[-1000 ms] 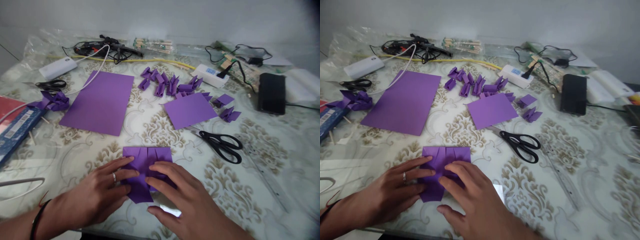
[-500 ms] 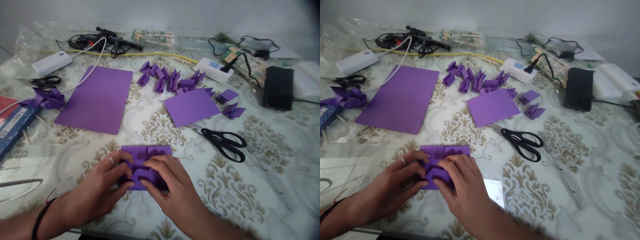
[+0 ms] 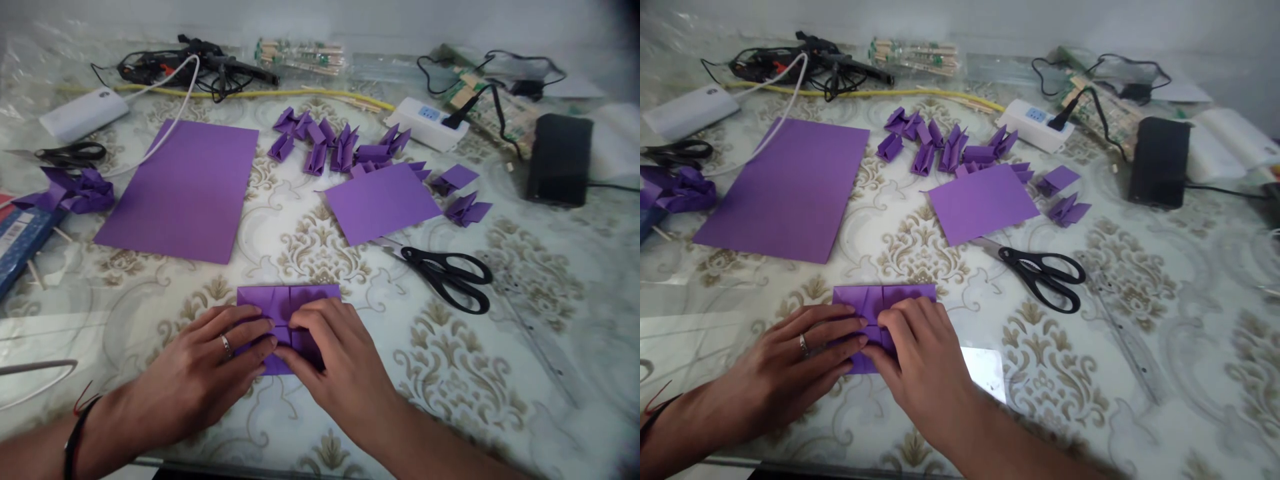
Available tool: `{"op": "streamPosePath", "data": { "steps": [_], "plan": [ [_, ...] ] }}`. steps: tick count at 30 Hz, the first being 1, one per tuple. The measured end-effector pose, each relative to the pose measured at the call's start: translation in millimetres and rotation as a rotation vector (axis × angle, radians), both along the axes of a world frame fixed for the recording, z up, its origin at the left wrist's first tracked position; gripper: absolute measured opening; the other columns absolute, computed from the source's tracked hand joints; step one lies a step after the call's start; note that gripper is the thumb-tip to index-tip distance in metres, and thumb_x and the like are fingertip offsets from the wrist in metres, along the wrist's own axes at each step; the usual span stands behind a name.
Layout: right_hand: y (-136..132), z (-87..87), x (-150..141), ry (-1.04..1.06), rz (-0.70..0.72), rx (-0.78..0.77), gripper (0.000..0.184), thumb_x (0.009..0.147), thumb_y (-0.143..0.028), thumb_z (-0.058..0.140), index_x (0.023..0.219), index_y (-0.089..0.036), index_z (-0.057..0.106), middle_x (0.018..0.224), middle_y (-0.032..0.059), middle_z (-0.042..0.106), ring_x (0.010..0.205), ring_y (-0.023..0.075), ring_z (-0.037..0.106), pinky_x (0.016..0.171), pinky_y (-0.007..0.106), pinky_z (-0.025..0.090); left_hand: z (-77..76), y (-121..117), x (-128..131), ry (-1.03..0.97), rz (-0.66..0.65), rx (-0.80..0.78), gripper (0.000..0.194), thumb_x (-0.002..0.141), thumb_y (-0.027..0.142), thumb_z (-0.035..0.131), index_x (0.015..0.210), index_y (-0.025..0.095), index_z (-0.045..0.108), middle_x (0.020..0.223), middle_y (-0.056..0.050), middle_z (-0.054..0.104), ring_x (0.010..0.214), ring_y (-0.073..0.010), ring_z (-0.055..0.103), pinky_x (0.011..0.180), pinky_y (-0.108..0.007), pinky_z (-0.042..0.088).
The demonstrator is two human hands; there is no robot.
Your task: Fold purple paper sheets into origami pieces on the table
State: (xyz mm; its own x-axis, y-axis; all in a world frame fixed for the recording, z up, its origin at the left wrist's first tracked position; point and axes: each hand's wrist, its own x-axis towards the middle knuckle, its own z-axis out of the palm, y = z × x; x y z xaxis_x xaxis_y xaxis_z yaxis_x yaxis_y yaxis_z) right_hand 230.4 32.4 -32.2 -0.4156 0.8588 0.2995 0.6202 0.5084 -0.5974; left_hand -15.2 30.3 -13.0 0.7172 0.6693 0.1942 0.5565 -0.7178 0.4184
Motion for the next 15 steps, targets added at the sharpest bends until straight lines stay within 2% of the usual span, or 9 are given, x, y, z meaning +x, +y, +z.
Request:
{"op": "streamPosePath", "data": {
  "steps": [3, 7, 9, 12, 15],
  "plan": [
    [-2.8, 4.6, 8.7, -0.022, 0.072, 0.002, 0.015, 0.112, -0.033, 0.059, 0.115, -0.019, 0.061, 0.107, 0.0108, 0.071, 0.096, 0.0275, 0.068, 0.083, 0.046, 0.061, -2.5, -0.5, -0.4, -0.023, -0.013, 0.046, 0.028, 0.106, 0.013, 0.06, 0.132, 0.02, 0.07, 0.133, -0.006, 0.08, 0.132, -0.0303, 0.071, 0.111, -0.046, 0.062],
    [-10.7, 7.0, 28.3, -0.075, 0.14, 0.1, 0.015, 0.108, -0.016, 0.06, 0.123, -0.018, 0.064, 0.119, 0.0137, 0.07, 0.11, 0.0279, 0.07, 0.096, 0.044, 0.063, -3.7, -2.4, -1.0, 0.001, -0.046, 0.076, 0.027, 0.105, 0.009, 0.059, 0.129, 0.016, 0.071, 0.137, -0.009, 0.079, 0.136, -0.0324, 0.07, 0.117, -0.051, 0.059],
    [-13.7, 5.6, 36.2, -0.102, 0.172, 0.169, 0.02, 0.107, -0.015, 0.062, 0.127, -0.018, 0.065, 0.121, 0.0135, 0.07, 0.116, 0.0288, 0.069, 0.102, 0.045, 0.063, -3.7, -1.8, -0.8, 0.0, -0.067, 0.071, 0.03, 0.105, 0.008, 0.059, 0.132, 0.013, 0.07, 0.141, -0.011, 0.077, 0.144, -0.0316, 0.064, 0.126, -0.052, 0.052],
    [-15.6, 3.0, 40.5, -0.094, 0.185, 0.184, 0.028, 0.112, -0.027, 0.059, 0.137, -0.015, 0.062, 0.13, 0.0153, 0.066, 0.123, 0.0288, 0.066, 0.105, 0.045, 0.064, -4.0, 1.4, -0.5, -0.005, -0.128, 0.045, 0.037, 0.103, 0.005, 0.056, 0.138, 0.008, 0.066, 0.151, -0.015, 0.071, 0.157, -0.0288, 0.051, 0.133, -0.048, 0.042],
    [-15.9, 1.4, 37.9, -0.075, 0.111, 0.201, 0.031, 0.11, -0.02, 0.06, 0.14, -0.013, 0.06, 0.138, 0.0156, 0.057, 0.132, 0.0265, 0.06, 0.111, 0.041, 0.061, -5.1, 5.0, -1.8, 0.016, -0.184, 0.009, 0.05, 0.099, 0.002, 0.053, 0.147, 0.009, 0.062, 0.159, -0.015, 0.064, 0.162, -0.0278, 0.044, 0.135, -0.047, 0.04]
  ]
}}
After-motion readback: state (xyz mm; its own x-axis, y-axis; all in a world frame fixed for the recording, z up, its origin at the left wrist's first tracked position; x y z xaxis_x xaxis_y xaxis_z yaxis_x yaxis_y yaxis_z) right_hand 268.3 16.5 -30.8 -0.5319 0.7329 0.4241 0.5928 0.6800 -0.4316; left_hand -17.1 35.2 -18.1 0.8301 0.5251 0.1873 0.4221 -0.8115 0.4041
